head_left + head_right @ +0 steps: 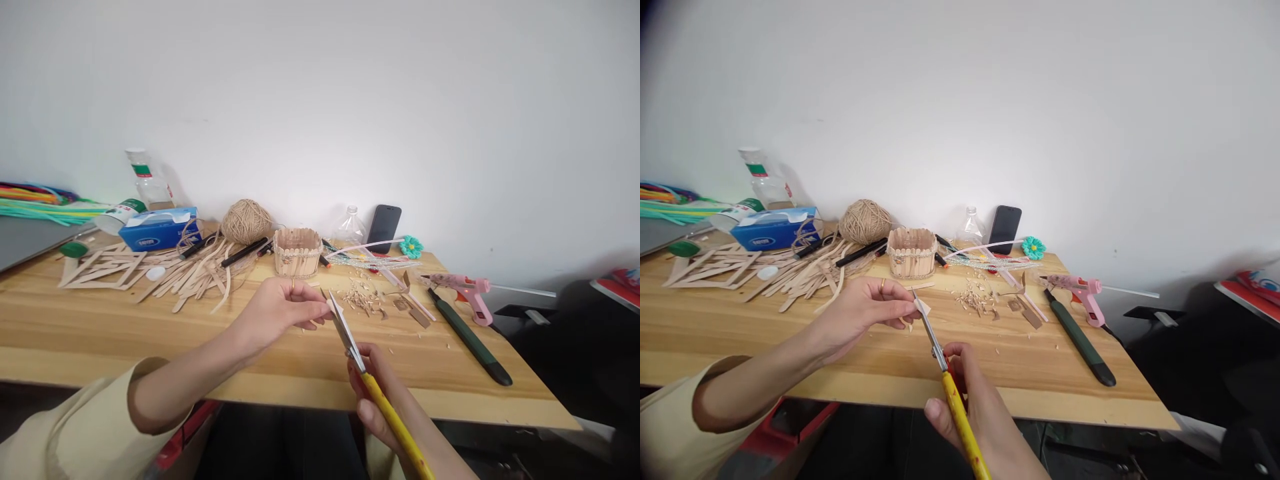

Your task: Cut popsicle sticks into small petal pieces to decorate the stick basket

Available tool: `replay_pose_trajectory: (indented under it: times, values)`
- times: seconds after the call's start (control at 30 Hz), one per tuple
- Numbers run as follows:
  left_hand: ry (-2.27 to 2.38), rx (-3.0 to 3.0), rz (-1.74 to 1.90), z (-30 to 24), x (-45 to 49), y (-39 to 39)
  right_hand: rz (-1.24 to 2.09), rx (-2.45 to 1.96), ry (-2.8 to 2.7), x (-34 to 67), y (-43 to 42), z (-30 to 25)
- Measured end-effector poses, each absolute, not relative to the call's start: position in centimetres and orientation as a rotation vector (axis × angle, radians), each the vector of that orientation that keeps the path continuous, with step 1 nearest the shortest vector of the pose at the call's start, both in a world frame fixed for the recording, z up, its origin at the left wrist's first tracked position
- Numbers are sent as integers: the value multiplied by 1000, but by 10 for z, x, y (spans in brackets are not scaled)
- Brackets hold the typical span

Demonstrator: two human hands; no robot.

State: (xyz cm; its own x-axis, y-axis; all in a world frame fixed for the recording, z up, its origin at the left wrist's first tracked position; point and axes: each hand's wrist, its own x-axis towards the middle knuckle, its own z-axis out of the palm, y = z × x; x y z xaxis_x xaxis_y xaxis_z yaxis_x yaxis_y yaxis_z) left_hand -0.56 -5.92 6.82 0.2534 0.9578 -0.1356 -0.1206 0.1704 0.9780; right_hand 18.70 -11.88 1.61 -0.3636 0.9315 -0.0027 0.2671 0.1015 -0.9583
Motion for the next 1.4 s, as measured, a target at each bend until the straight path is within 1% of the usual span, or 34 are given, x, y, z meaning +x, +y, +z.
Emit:
replay_pose_trajectory:
  times: [0.27,0.6,0.77,0.93,1.27,1.4]
  values:
    - [1045,1141,931,66,-6,-59,1356,-1234,-1806,187,-123,37]
    - [1043,1122,913,70,-6,-58,1251,-1240,-1913,192,-117,27]
    - [1045,1135,930,72,-4,-60,1280,-1229,-1946,189,-117,37]
    - [1044,1159,933,73,-5,-61,1297,-1238,-1913,185,-118,44]
    - [991,1127,959,72,-4,-62,1323,-1176,-1871,186,-116,39]
    - [983,1125,985,74,-4,-63,1279,-1231,-1792,182,-116,33]
